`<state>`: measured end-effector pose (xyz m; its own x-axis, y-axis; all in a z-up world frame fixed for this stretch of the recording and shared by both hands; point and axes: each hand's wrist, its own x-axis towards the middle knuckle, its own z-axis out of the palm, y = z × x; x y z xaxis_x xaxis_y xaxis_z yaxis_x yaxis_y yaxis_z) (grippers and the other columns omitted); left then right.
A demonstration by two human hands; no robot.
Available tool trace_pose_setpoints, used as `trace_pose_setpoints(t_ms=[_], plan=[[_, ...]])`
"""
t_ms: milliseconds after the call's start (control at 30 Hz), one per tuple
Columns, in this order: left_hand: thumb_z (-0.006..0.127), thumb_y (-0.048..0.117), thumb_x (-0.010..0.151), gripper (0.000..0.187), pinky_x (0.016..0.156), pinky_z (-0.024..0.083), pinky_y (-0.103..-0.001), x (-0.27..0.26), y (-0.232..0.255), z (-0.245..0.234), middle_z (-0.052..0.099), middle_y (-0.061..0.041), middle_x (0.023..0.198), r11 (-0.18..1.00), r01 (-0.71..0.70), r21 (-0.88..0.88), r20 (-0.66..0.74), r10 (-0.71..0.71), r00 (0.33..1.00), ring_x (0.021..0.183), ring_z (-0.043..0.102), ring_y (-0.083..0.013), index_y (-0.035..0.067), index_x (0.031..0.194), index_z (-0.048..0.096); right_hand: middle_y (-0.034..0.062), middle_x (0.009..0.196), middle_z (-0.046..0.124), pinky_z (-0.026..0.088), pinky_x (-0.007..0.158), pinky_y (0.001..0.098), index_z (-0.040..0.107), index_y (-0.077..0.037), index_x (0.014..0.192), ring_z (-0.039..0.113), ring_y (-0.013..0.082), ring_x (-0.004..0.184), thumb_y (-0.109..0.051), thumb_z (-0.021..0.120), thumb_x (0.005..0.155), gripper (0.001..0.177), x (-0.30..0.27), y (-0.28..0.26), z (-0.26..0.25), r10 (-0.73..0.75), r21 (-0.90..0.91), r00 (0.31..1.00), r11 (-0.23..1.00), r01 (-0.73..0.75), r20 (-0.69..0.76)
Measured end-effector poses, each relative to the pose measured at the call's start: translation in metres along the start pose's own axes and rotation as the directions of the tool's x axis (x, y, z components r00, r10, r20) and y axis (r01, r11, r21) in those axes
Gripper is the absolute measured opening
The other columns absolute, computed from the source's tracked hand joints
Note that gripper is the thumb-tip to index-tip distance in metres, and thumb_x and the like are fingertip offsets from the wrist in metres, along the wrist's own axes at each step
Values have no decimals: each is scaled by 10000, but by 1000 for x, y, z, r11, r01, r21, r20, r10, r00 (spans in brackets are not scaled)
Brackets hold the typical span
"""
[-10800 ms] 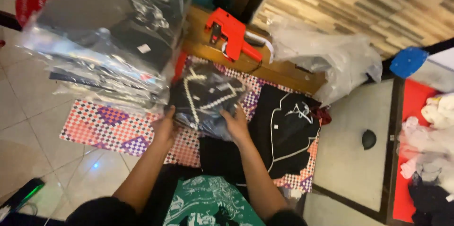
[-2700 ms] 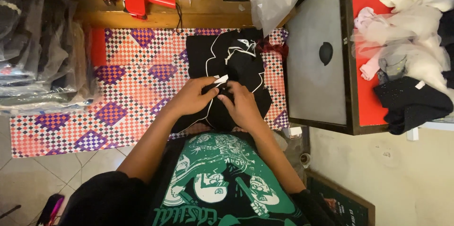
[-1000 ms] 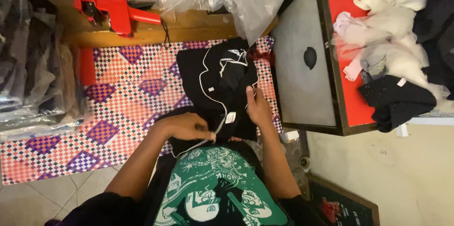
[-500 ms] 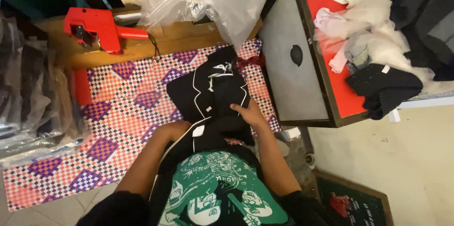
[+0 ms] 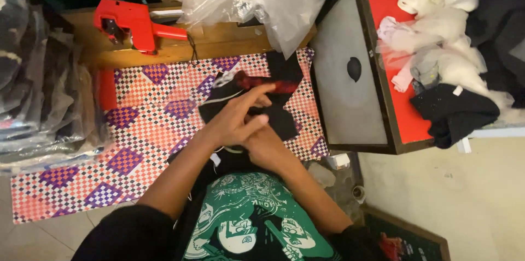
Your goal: Folding black garments and placing them into clear plastic bags for shipping or storage.
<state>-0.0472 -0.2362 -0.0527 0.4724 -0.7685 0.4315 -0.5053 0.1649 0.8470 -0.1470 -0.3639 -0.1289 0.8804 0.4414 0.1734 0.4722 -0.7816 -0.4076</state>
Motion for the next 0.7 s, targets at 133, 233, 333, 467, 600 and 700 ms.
trace_pose_setpoints(t_ms=[133,233,333,467,600,700], plan=[[216,727,981,904,1262,212,-541,5,21,-31,445,-317,1529,679,688,257,397,-723,565,1480,351,-454,41,1550,363,183,1306,618,350,1132,564,642,-130,1308,521,411,1315,-31,816,590,745,-18,26,23,33,-31,995,999,-30,94],[573,691,858,911,1197,357,-559,-9,3,-34,565,-305,1437,642,651,405,518,-748,415,1382,488,-482,3,1453,528,150,1290,607,415,1125,475,639,-76,1171,539,354,1308,-25,836,607,599,-12,25,-6,203,-4,975,979,-204,-90],[846,506,721,571,715,574,-410,-32,-39,-31,772,-195,800,645,707,289,452,-743,493,814,738,-330,10,995,778,92,1244,547,457,1016,455,547,-140,1308,550,311,1238,-243,926,593,815,-12,16,-24,446,149,792,893,-424,-418],[813,216,807,222,527,505,-327,-29,-14,-39,668,-124,659,758,652,-25,-75,-651,755,597,654,-239,16,885,757,144,1211,480,480,940,435,360,-91,1415,553,315,1107,-276,965,670,978,-17,7,-13,751,627,551,635,-451,-365],[819,192,842,100,433,414,-237,-32,-15,-40,612,-5,574,754,625,-202,-423,-643,638,507,565,-131,110,838,763,161,1246,598,483,1032,447,343,-107,1445,620,359,1204,-355,947,679,1006,-12,-13,-6,746,676,635,574,-462,-199],[810,149,850,63,470,422,-229,-40,-22,-37,637,-6,615,792,571,-218,-532,-586,610,560,589,-112,118,865,757,301,1447,458,346,1160,581,290,-19,1514,444,493,1385,-450,979,592,1228,6,-35,-34,689,497,704,677,-542,-172]])
